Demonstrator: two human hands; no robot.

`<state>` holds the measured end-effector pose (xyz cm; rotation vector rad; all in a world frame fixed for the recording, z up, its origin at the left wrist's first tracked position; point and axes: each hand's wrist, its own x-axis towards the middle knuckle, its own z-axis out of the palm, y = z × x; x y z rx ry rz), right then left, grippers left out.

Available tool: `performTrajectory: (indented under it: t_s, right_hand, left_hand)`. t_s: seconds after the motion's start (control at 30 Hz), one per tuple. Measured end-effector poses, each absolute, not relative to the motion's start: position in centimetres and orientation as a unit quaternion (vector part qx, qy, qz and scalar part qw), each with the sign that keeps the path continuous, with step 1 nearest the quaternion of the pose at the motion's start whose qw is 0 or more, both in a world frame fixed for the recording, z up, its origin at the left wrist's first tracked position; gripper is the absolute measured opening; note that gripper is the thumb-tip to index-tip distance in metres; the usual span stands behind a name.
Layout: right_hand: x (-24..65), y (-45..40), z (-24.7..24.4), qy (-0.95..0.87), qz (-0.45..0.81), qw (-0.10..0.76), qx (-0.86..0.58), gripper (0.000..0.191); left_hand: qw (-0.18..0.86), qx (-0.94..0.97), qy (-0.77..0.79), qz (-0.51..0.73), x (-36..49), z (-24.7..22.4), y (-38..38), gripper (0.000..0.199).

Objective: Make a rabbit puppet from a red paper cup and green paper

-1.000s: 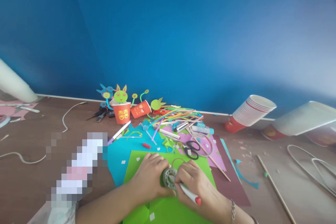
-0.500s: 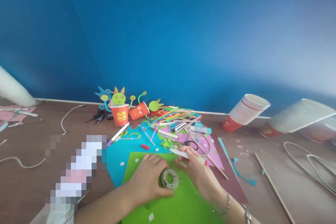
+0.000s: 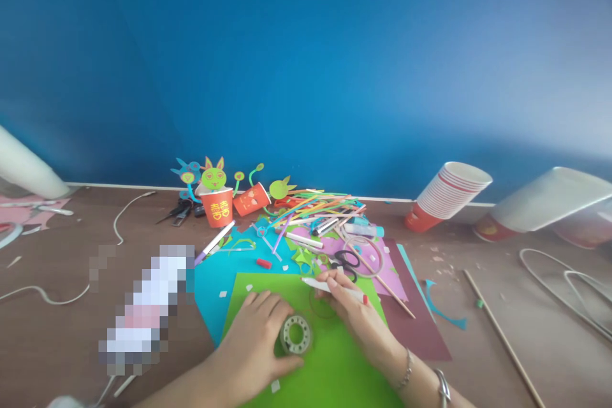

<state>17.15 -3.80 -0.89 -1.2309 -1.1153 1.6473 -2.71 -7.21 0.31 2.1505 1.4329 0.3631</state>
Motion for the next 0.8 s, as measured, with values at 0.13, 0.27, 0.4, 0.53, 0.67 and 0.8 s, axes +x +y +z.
performTrajectory:
  t_s: [0.13, 0.27, 0.4, 0.53, 0.67, 0.8]
  right_hand:
    - [17.2, -3.9, -1.1, -0.457, 0.636, 0.387, -0.486, 0.025]
    - [17.2, -3.9, -1.2, -0.465, 0.627, 0.382, -0.495, 0.027]
    - [17.2, -3.9, -1.2, -0.457, 0.628, 0.388, -0.497, 0.027]
    - [17.3, -4.0, -1.1, -0.458, 0.63, 0.38, -0.499, 0.025]
    - [17.3, -3.9, -1.0, -0.46, 0.635, 0.376, -0.494, 0.023]
    - [17.2, -3.9, -1.0, -0.46, 0.633, 0.38, -0.493, 0.023]
  left_hand:
    - [0.266, 0.787, 0.536, 0.149, -2.6, 0.0, -7.5, 0.044]
    - [0.262, 0.787, 0.533, 0.165, -2.6, -0.4, -7.6, 0.042]
    - [0.258, 0.791, 0.526, 0.175, -2.7, -0.7, -7.4, 0.042]
    - [0.254, 0.794, 0.52, 0.184, -2.7, -0.9, -7.5, 0.042]
    - [0.255, 0.79, 0.525, 0.187, -2.7, -0.9, -7.6, 0.044]
    - [0.258, 0.79, 0.523, 0.189, -2.7, -0.9, -7.5, 0.043]
